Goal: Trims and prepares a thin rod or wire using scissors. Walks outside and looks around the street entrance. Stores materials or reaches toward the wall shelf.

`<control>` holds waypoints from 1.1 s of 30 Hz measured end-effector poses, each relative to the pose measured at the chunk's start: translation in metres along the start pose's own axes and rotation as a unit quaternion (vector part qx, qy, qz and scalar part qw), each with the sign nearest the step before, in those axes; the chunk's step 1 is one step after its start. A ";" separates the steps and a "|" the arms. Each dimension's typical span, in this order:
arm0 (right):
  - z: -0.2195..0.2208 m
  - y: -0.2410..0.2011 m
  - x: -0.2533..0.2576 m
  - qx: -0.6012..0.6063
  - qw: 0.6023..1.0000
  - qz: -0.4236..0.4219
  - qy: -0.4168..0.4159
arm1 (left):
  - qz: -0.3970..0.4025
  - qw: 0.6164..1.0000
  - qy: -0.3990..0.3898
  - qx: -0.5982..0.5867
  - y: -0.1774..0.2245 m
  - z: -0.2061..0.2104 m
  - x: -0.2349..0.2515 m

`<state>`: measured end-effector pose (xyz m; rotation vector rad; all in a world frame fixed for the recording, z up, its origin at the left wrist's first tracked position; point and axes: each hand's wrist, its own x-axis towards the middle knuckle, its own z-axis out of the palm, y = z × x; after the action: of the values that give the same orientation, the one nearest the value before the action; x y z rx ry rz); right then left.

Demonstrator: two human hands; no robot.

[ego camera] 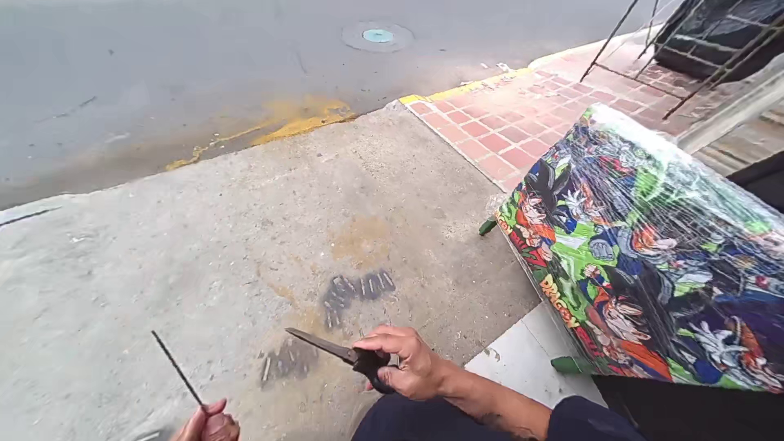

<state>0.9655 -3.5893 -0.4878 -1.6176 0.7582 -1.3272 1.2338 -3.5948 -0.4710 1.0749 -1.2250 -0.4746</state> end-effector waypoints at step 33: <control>0.030 0.088 0.120 0.152 0.934 0.010 -0.323 | -0.009 0.960 0.227 0.166 0.019 0.003 -0.019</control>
<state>1.0298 -3.7241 -0.5173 -1.6382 0.1548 -0.7623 1.2205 -3.5717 -0.4649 1.3898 -0.8991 -0.0210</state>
